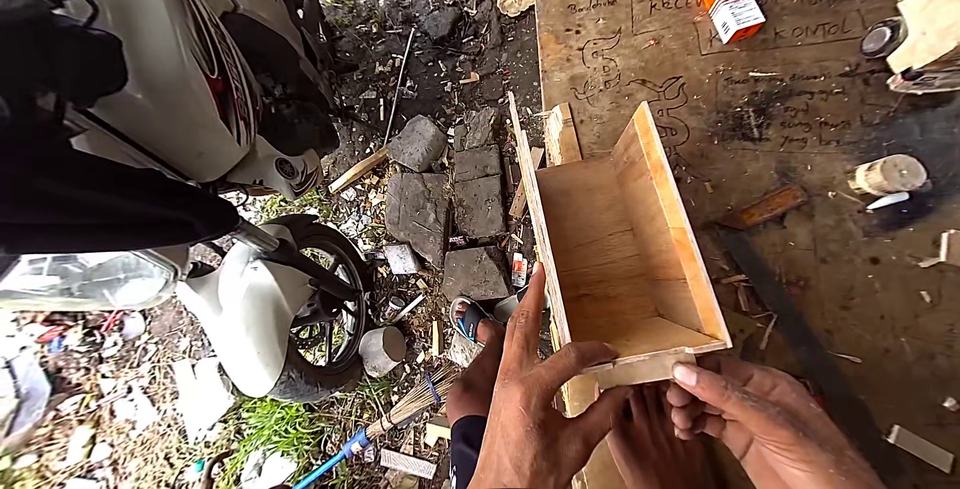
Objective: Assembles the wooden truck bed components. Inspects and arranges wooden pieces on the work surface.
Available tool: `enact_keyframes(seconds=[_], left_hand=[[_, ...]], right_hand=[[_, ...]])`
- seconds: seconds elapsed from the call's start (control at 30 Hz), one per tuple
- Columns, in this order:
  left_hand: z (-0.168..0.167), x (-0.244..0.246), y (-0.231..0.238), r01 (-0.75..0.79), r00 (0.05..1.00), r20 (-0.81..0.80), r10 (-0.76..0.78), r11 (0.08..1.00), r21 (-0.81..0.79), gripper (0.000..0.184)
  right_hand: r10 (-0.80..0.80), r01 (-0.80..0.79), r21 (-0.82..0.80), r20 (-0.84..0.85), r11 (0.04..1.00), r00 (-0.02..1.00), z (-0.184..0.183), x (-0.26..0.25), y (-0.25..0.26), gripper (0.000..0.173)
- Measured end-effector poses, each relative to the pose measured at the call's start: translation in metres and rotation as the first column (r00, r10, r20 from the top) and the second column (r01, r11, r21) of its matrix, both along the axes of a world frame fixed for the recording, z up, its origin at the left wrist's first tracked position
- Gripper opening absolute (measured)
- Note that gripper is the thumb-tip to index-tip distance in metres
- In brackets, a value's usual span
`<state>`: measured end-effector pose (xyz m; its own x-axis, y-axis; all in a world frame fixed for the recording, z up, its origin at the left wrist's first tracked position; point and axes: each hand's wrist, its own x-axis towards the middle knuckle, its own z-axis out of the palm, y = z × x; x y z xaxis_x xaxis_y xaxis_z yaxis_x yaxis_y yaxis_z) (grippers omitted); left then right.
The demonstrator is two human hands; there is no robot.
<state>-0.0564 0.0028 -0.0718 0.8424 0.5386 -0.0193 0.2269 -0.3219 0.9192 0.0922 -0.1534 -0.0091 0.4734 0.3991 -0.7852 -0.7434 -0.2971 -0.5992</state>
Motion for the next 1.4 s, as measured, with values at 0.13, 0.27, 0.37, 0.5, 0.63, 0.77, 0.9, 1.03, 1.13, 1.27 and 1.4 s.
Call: enact_keyframes(seconds=[0.13,0.27,0.37,0.5,0.63,0.77,0.9,1.03,1.13,1.27,1.4], left_hand=[[-0.001,0.0,0.0,0.005,1.0,0.004,-0.005,1.0,-0.004,0.029],[0.008,-0.007,-0.003,-0.042,0.999,0.004,0.042,0.99,0.138,0.062],[0.022,-0.018,-0.018,-0.194,0.981,0.074,0.18,0.88,0.433,0.046],[0.04,-0.025,-0.046,-0.198,0.98,0.093,0.175,0.842,0.502,0.029],[0.046,-0.013,-0.07,-0.164,0.983,-0.015,0.181,0.92,0.356,0.022],[0.052,-0.006,-0.082,-0.152,0.988,-0.034,0.149,0.981,-0.123,0.02],[0.053,-0.009,-0.075,-0.053,0.998,-0.048,0.033,0.853,-0.519,0.024],[0.052,-0.01,-0.067,-0.087,0.994,-0.106,0.026,0.777,-0.624,0.031],[0.055,-0.005,-0.063,-0.322,0.94,-0.169,0.298,0.599,-0.734,0.032],[0.054,0.004,-0.06,-0.495,0.81,-0.255,0.528,0.381,-0.781,0.016],[0.049,0.008,-0.065,-0.551,0.747,-0.28,0.603,0.326,-0.768,0.009]], right_hand=[[-0.008,0.008,0.033,-0.007,0.999,1.0,0.0,0.0,-0.002,0.017],[0.043,-0.042,0.065,-0.003,0.997,0.999,0.004,0.0,-0.009,0.019],[0.075,-0.074,0.085,-0.009,0.994,0.997,0.008,0.002,-0.013,0.02],[0.148,-0.152,0.125,0.046,0.98,0.988,0.011,0.003,-0.02,0.019],[0.306,-0.368,0.211,0.277,0.905,0.911,0.015,0.001,-0.028,0.012],[0.333,-0.45,0.256,0.392,0.856,0.858,0.012,0.009,-0.035,0.011],[0.315,-0.387,0.224,0.3,0.894,0.901,0.012,0.012,-0.039,0.023],[0.21,-0.233,0.16,0.148,0.959,0.966,0.01,0.004,-0.036,0.019],[0.067,-0.063,0.087,-0.037,0.994,0.997,0.013,0.003,-0.026,0.022],[0.065,-0.058,0.065,-0.113,0.996,0.992,0.012,0.004,-0.019,0.023],[0.021,-0.021,0.002,-0.089,1.0,0.996,0.009,0.003,-0.014,0.021]])
